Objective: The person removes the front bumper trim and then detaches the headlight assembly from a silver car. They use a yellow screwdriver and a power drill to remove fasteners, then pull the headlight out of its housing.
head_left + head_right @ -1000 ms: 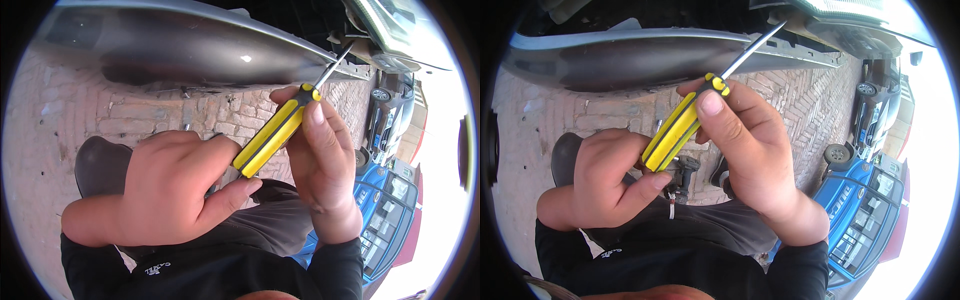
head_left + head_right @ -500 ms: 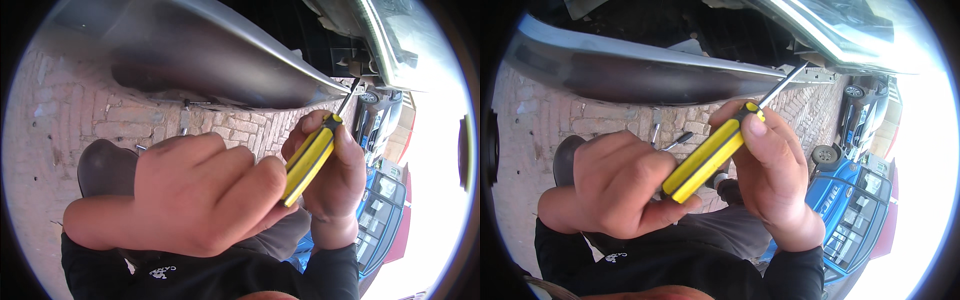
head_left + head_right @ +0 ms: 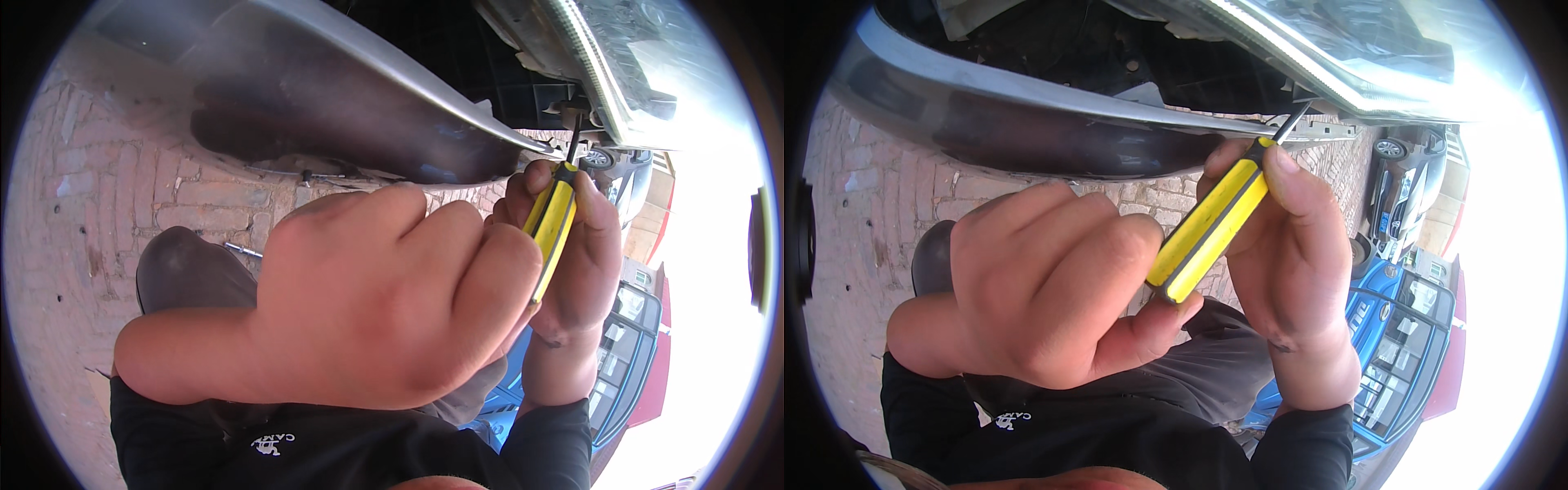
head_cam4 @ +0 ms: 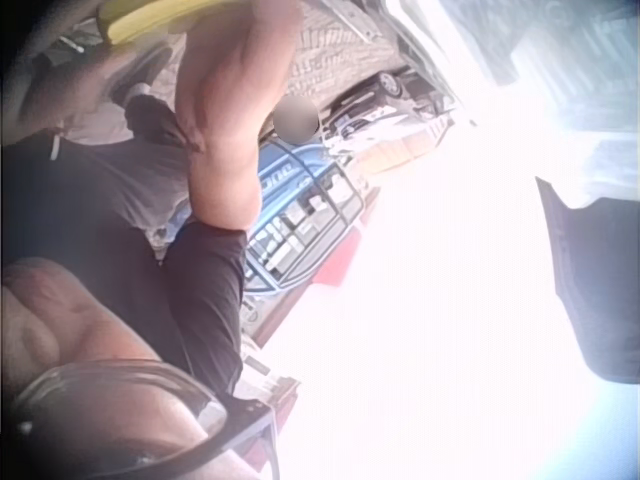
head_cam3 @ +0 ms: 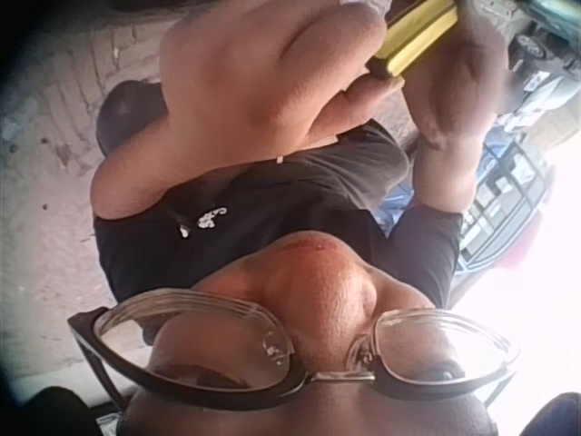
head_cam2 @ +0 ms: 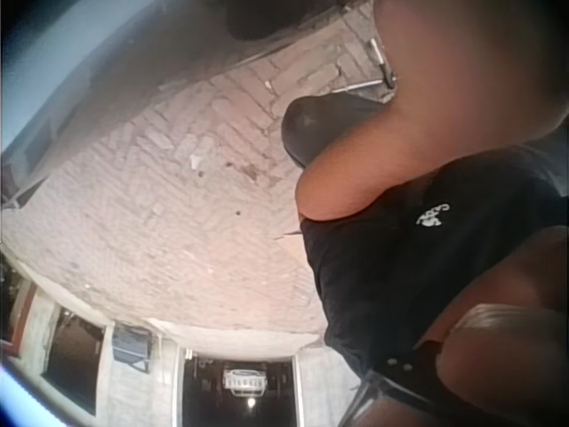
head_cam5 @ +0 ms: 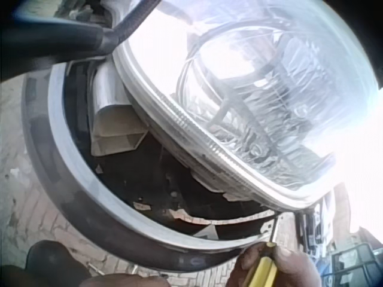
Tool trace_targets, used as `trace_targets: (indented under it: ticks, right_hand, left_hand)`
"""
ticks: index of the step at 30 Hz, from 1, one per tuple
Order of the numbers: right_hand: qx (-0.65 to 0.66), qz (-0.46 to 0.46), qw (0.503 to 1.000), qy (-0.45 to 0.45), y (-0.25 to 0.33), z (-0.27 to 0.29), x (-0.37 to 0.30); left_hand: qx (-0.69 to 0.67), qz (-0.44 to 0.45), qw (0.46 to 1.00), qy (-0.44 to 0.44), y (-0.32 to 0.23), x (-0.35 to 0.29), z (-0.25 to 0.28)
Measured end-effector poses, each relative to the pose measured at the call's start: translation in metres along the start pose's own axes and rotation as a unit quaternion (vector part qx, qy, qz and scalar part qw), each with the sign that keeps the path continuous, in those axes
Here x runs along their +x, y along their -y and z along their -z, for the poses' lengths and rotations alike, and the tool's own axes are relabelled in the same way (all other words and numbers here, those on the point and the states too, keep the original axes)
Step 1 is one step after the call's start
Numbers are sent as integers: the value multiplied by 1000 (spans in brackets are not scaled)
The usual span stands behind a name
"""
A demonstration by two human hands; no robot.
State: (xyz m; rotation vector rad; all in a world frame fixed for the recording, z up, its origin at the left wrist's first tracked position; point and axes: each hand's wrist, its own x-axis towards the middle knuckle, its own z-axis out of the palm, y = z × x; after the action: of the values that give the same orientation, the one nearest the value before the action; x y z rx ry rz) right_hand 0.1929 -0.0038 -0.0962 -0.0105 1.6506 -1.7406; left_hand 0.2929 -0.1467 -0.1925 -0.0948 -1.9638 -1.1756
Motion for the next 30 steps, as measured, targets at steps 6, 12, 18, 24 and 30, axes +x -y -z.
trace_targets:
  ticks: [6, 12, 18, 24, 30]
  right_hand:
    - [-69, 8, 996, -50, 1, -9, 5]
    - [-105, 33, 989, -97, -9, 9, -1]
    - [-140, 79, 987, -7, -18, 53, -19]
    - [-193, 131, 970, -73, -26, 94, -7]
    - [-382, 291, 846, -233, -42, 114, 20]
  left_hand:
    - [13, 36, 999, 37, 1, 5, 9]
    - [37, 18, 997, 61, 6, 22, 19]
    - [202, 20, 974, 101, -8, 46, 20]
    - [359, 10, 919, 162, -25, 64, 14]
    - [391, -19, 903, 176, -22, 73, 11]
